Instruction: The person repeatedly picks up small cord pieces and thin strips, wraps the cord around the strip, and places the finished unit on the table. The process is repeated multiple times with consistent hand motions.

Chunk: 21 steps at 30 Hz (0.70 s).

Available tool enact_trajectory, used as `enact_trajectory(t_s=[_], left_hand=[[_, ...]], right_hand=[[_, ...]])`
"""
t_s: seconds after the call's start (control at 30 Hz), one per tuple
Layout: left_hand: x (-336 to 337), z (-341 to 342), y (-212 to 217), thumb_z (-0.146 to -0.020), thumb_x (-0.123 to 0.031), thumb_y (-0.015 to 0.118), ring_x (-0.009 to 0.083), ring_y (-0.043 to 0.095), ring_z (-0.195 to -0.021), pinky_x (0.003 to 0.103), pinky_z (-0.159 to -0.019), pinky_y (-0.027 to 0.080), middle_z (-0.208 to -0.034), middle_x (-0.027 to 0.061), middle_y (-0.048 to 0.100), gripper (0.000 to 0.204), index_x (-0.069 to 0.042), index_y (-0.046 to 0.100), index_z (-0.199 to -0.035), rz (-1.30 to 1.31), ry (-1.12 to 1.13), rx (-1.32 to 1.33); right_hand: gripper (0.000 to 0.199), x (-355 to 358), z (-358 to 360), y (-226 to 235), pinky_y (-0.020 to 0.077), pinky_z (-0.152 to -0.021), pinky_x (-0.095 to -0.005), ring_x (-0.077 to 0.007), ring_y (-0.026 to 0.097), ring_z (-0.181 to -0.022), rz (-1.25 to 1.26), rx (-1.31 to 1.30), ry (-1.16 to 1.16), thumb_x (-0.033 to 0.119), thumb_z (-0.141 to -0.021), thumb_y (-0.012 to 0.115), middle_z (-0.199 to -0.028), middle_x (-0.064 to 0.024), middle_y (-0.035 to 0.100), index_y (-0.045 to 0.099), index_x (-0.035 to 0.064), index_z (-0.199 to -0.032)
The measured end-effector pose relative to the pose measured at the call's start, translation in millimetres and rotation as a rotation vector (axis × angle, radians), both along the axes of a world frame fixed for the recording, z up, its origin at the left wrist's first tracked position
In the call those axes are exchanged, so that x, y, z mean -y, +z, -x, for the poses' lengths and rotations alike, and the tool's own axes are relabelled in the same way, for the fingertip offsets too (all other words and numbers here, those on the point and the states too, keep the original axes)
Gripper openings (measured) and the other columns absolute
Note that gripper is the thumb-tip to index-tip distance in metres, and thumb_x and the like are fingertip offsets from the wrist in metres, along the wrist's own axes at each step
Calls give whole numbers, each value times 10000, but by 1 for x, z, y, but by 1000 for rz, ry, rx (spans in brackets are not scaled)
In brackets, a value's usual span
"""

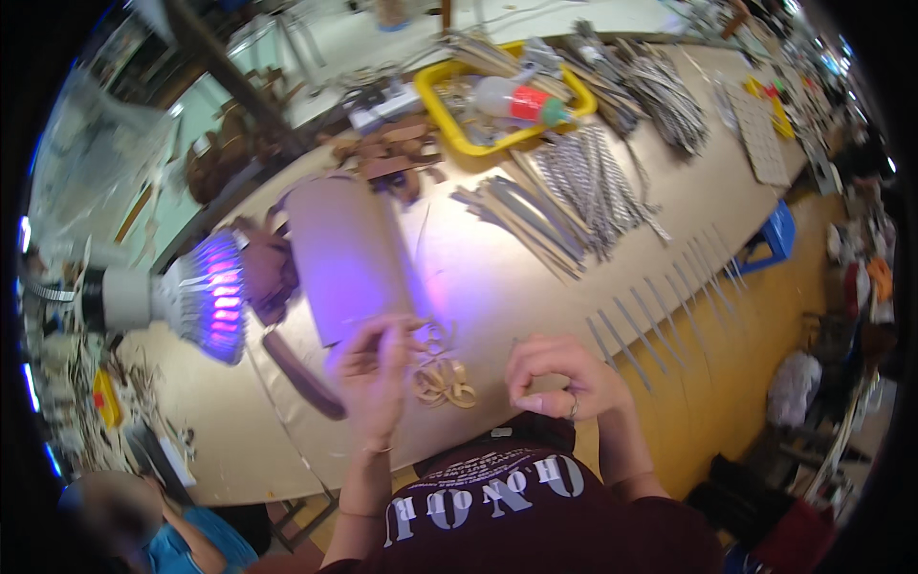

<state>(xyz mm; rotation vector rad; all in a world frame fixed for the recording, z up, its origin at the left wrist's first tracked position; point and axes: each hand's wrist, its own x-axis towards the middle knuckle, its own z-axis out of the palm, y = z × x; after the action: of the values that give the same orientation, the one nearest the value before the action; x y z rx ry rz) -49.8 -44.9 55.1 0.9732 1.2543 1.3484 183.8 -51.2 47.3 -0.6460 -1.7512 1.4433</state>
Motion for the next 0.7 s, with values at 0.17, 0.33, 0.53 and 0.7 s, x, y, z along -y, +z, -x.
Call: enact_trajectory(t_s=[0.17,0.33,0.53,0.7], left_hand=[[9,-10,1,-859,21,653,151,641,-755,258,-689,502,-927,109,701,67,25,678,-921,-341,-180,-518],[17,-20,-7,-876,19,629,144,602,-888,278,-777,478,-1005,113,652,31,17,653,-896,-428,-335,-604],[18,-4,-19,-956,-67,589,120,568,-784,253,-697,486,-1029,107,603,91,13,633,-954,-46,-377,133],[12,19,-11,-1020,-200,494,101,509,-664,223,-569,436,-1007,115,587,225,-10,561,-1119,75,-115,767]], right_hand=[[385,7,15,-14,498,-677,-306,-132,611,-794,358,-65,-138,381,-905,700,-826,-24,641,613,17,-992],[298,8,42,-16,473,-463,-227,-65,591,-611,491,-180,-177,306,-971,643,-754,-26,630,632,9,-1000],[226,8,34,-11,486,-568,-235,-85,607,-669,549,-185,-74,207,-937,695,-775,-39,656,681,-13,-886],[166,5,11,-11,497,-636,-266,-106,617,-718,270,-85,-70,153,-938,668,-766,-40,661,686,-8,-901]])
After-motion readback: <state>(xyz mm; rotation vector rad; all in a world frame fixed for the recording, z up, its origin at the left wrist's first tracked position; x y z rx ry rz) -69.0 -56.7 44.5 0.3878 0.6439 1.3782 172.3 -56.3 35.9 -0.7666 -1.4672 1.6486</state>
